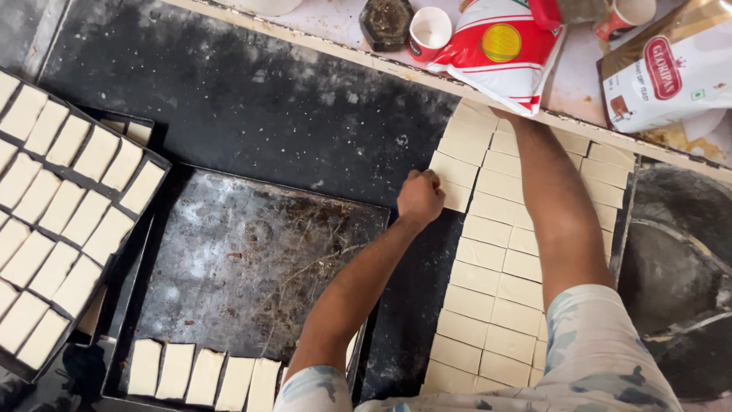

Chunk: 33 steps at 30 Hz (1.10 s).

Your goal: The person picks up small rectangular pieces of dough from a large array and transfers them onto baking trays, arranging them into rows by hand.

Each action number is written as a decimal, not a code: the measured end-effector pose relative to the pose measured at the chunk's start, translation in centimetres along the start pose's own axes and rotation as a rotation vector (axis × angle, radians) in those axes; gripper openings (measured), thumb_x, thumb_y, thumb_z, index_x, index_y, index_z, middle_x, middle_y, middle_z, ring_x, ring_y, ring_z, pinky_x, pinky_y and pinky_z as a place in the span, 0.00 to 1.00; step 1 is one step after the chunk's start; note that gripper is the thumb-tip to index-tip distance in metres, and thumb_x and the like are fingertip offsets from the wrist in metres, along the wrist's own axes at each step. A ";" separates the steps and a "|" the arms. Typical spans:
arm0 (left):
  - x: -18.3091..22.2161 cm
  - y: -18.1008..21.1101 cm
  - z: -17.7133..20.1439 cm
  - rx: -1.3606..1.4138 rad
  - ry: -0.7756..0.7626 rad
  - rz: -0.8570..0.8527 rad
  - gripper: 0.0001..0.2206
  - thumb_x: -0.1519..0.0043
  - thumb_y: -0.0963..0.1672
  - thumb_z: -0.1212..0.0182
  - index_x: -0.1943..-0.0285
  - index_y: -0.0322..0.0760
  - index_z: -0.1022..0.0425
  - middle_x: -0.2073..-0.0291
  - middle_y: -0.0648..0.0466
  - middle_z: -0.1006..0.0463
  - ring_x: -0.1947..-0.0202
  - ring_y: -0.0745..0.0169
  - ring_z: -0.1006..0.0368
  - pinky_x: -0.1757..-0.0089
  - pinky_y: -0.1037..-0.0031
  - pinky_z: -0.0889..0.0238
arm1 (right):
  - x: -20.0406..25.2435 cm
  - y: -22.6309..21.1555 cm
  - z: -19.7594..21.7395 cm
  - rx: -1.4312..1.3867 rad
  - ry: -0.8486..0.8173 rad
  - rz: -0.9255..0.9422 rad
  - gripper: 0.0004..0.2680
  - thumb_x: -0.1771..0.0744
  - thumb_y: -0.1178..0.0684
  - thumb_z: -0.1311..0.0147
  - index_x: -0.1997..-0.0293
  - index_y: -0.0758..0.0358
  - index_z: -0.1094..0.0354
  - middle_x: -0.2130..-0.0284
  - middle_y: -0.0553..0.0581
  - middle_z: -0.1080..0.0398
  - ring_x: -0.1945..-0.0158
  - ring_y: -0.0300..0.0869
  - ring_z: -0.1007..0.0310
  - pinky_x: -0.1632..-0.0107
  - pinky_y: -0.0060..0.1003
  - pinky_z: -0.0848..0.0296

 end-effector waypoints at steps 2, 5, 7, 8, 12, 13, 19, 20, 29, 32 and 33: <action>0.9 0.8 0.2 0.171 -0.063 -0.091 0.10 0.44 0.41 0.35 0.56 0.32 0.22 0.60 0.44 0.18 0.60 0.50 0.20 0.56 0.65 0.26 | 1.9 -1.0 1.5 -0.040 -0.006 -0.048 0.13 0.30 0.49 0.38 0.44 0.64 0.33 0.53 0.61 0.30 0.50 0.51 0.31 0.45 0.47 0.31; 3.2 1.5 0.8 0.396 -0.136 -0.136 0.09 0.42 0.41 0.35 0.57 0.29 0.25 0.66 0.47 0.18 0.65 0.57 0.18 0.60 0.71 0.26 | 5.8 -2.8 4.0 -0.095 -0.014 -0.155 0.11 0.30 0.50 0.37 0.48 0.65 0.33 0.59 0.59 0.28 0.56 0.48 0.27 0.49 0.44 0.27; 5.8 1.3 1.6 0.553 -0.149 -0.140 0.08 0.41 0.40 0.35 0.57 0.28 0.26 0.67 0.49 0.19 0.65 0.59 0.19 0.61 0.74 0.27 | 9.1 -4.5 5.5 -0.171 0.009 -0.244 0.10 0.30 0.51 0.37 0.50 0.66 0.32 0.62 0.58 0.26 0.59 0.47 0.25 0.51 0.43 0.25; 7.9 0.8 2.2 0.642 -0.141 -0.146 0.08 0.40 0.39 0.35 0.55 0.28 0.26 0.65 0.49 0.20 0.64 0.60 0.20 0.60 0.74 0.27 | 10.9 -5.9 6.0 -0.317 0.053 -0.258 0.10 0.29 0.52 0.36 0.52 0.66 0.32 0.64 0.57 0.25 0.61 0.46 0.24 0.53 0.42 0.24; 18.1 -4.4 3.6 1.058 -0.264 0.293 0.14 0.41 0.39 0.40 0.46 0.33 0.28 0.58 0.53 0.21 0.58 0.61 0.21 0.59 0.68 0.24 | 18.4 -12.6 5.2 -1.142 0.055 -0.488 0.12 0.34 0.63 0.39 0.46 0.64 0.35 0.63 0.55 0.25 0.61 0.36 0.24 0.59 0.33 0.23; 21.8 -6.4 3.6 1.170 -0.305 0.471 0.16 0.41 0.39 0.42 0.44 0.35 0.29 0.56 0.54 0.21 0.57 0.61 0.21 0.58 0.66 0.24 | 20.4 -14.9 4.4 -1.255 -0.003 -0.520 0.13 0.34 0.63 0.40 0.45 0.65 0.35 0.62 0.57 0.25 0.61 0.38 0.23 0.59 0.33 0.22; 36.9 -15.5 8.1 1.425 -0.233 0.640 0.04 0.36 0.38 0.41 0.60 0.32 0.32 0.57 0.49 0.20 0.56 0.55 0.19 0.56 0.58 0.21 | 26.2 -28.7 0.7 -1.421 -0.228 -0.487 0.16 0.34 0.64 0.42 0.40 0.67 0.36 0.57 0.61 0.24 0.58 0.41 0.22 0.59 0.36 0.21; 38.9 -16.9 9.1 1.388 -0.186 0.658 0.03 0.37 0.38 0.41 0.57 0.34 0.28 0.58 0.50 0.19 0.57 0.57 0.19 0.56 0.61 0.22 | 27.0 -31.0 0.2 -1.443 -0.246 -0.445 0.16 0.34 0.64 0.42 0.40 0.68 0.37 0.57 0.60 0.24 0.57 0.42 0.21 0.58 0.36 0.20; 44.3 -21.5 13.5 1.545 0.193 0.537 0.07 0.37 0.39 0.44 0.51 0.37 0.27 0.61 0.53 0.20 0.61 0.60 0.20 0.59 0.63 0.23 | 26.9 -41.2 -1.7 -0.530 -0.208 -0.025 0.08 0.35 0.55 0.35 0.54 0.64 0.24 0.66 0.60 0.25 0.66 0.42 0.23 0.61 0.38 0.24; 45.2 -21.9 13.9 1.579 0.229 0.502 0.07 0.36 0.39 0.44 0.50 0.36 0.28 0.60 0.53 0.22 0.60 0.60 0.21 0.58 0.62 0.23 | 26.2 -41.0 -2.4 -0.453 -0.197 -0.032 0.07 0.35 0.53 0.35 0.56 0.61 0.23 0.69 0.56 0.24 0.70 0.47 0.30 0.64 0.43 0.30; 45.3 -21.9 13.9 1.590 0.241 0.485 0.07 0.35 0.39 0.44 0.49 0.36 0.28 0.59 0.53 0.23 0.60 0.59 0.22 0.58 0.62 0.23 | 26.0 -41.0 -2.4 -0.432 -0.178 -0.005 0.07 0.35 0.53 0.35 0.56 0.61 0.23 0.69 0.56 0.24 0.69 0.47 0.29 0.63 0.43 0.29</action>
Point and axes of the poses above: each hand's wrist, its own x-axis away from the middle knuckle, its own z-axis out of the back of the hand, y = z × x, the point moved 5 cm from there along -x, towards the middle knuckle
